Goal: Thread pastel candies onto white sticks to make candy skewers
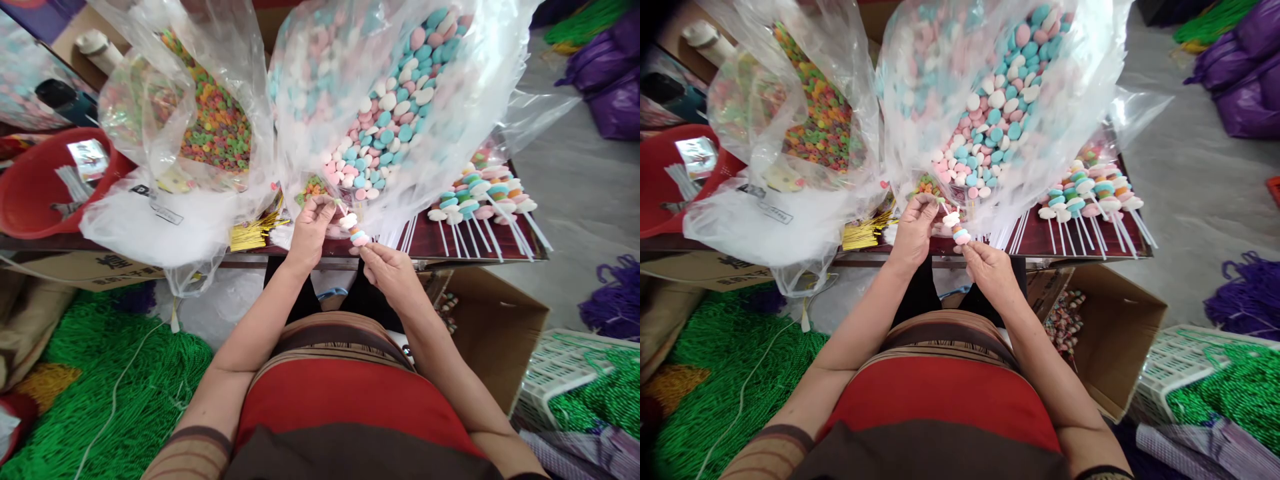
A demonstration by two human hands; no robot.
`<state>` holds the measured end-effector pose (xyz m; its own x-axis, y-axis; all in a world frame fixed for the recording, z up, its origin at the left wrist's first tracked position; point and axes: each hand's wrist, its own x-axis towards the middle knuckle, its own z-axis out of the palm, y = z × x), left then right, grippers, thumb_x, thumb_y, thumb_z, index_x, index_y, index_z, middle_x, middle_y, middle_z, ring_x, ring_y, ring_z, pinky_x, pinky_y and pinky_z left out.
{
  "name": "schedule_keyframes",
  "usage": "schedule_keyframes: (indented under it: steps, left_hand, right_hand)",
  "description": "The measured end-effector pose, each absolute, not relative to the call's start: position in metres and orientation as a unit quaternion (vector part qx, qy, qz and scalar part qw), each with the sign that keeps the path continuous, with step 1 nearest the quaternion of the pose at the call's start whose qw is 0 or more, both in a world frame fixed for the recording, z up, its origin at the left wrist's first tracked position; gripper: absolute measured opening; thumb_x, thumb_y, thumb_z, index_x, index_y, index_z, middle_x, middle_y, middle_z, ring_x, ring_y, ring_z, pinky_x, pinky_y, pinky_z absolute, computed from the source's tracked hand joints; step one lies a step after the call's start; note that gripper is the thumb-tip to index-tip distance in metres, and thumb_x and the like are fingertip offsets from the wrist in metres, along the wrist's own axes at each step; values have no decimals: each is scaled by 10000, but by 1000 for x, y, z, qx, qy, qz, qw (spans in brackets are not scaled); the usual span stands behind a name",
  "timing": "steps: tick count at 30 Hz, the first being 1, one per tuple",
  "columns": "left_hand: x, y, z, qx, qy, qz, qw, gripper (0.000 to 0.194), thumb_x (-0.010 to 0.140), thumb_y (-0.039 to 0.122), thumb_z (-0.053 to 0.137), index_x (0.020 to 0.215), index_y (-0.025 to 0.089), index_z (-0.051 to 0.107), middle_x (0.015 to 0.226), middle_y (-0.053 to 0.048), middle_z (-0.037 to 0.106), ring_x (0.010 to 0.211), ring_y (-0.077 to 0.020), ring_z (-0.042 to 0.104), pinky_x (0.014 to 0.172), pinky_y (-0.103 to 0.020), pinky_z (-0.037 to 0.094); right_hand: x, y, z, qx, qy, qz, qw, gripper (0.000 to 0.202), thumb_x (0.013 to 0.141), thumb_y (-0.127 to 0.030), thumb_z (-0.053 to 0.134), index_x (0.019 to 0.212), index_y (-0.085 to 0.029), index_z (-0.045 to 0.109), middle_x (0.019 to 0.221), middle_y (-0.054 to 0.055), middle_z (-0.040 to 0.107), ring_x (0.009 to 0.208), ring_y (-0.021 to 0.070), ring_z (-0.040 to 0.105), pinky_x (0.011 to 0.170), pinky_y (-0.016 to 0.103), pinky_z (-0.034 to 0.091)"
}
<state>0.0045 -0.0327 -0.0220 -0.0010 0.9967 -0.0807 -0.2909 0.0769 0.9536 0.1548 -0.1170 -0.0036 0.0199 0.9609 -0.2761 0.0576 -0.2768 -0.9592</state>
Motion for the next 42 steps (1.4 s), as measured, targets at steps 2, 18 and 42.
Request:
schedule_keyframes:
  steps: [2, 18, 42]
  left_hand:
    - [2, -34, -22, 461, 460, 537, 537, 157, 940, 378, 706, 936, 242, 628, 860, 15, 736, 818, -141, 721, 845, -288, 591]
    - [-17, -30, -50, 760, 434, 446, 187, 348, 1075, 448, 461, 1099, 212, 715, 1023, -75, 795, 979, -174, 739, 923, -301, 558]
    - [-12, 17, -8, 812, 550, 100, 170, 159, 873, 148, 664, 909, 164, 817, 1060, -128, 787, 1065, -305, 709, 970, -414, 493]
  right_hand:
    - [155, -117, -3, -581, -426, 558, 411, 450, 871, -553, 658, 946, -139, 816, 460, -66, 413, 435, 88, 314, 449, 252, 224]
    - [150, -113, -9, -545, -347, 636, 423, 421, 816, -555, 739, 893, -141, 754, 429, -91, 376, 407, 59, 245, 432, 251, 106]
    - [158, -107, -26, -517, -298, 619, 510, 454, 760, -625, 819, 862, -199, 701, 490, -84, 411, 438, 63, 232, 433, 247, 110]
